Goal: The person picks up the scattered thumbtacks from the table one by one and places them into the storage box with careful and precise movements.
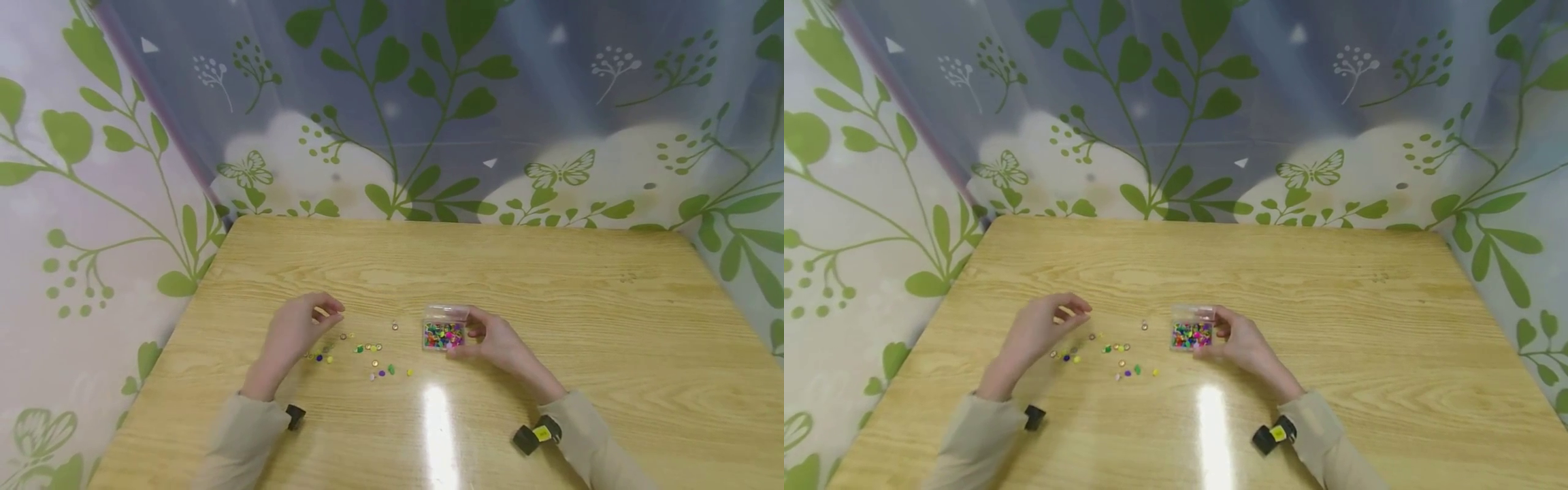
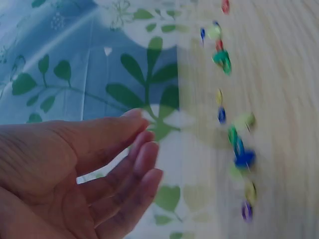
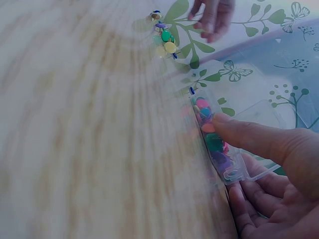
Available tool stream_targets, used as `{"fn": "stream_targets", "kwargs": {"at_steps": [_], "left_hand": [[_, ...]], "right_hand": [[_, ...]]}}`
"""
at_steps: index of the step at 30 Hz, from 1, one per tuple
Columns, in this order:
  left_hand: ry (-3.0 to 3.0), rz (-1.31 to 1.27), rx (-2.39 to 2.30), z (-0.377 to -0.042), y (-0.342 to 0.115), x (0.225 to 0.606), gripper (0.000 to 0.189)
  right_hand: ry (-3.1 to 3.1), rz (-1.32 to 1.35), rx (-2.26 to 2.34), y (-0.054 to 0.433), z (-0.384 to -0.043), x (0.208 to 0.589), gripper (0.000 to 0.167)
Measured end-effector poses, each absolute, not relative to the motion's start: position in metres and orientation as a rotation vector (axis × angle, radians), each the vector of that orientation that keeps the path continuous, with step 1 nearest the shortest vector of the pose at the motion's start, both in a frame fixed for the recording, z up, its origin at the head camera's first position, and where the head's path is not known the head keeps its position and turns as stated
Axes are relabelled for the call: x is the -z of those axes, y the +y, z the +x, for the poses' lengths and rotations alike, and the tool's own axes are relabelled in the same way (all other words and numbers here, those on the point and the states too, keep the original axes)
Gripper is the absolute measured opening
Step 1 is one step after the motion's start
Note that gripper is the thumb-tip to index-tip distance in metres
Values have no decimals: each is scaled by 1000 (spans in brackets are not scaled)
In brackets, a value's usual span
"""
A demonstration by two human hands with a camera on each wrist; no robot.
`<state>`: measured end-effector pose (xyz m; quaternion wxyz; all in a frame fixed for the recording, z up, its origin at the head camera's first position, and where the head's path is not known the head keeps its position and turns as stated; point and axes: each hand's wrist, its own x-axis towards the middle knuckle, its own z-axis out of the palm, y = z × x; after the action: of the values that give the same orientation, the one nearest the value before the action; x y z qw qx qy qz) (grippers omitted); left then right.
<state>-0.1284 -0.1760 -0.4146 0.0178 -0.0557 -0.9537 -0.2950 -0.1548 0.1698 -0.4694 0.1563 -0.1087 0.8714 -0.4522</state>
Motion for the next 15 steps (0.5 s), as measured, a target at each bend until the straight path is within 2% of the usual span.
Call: {"fn": "stream_targets", "kwargs": {"at_steps": [9, 15], "left_hand": [[-3095, -65, 907, -112, -213, 420, 4], [-3202, -99, 870, -105, -224, 421, 5]], "right_hand": [[2493, -310, 1300, 169, -154, 467, 74], [2482, -320, 1313, 169, -153, 467, 74]]}}
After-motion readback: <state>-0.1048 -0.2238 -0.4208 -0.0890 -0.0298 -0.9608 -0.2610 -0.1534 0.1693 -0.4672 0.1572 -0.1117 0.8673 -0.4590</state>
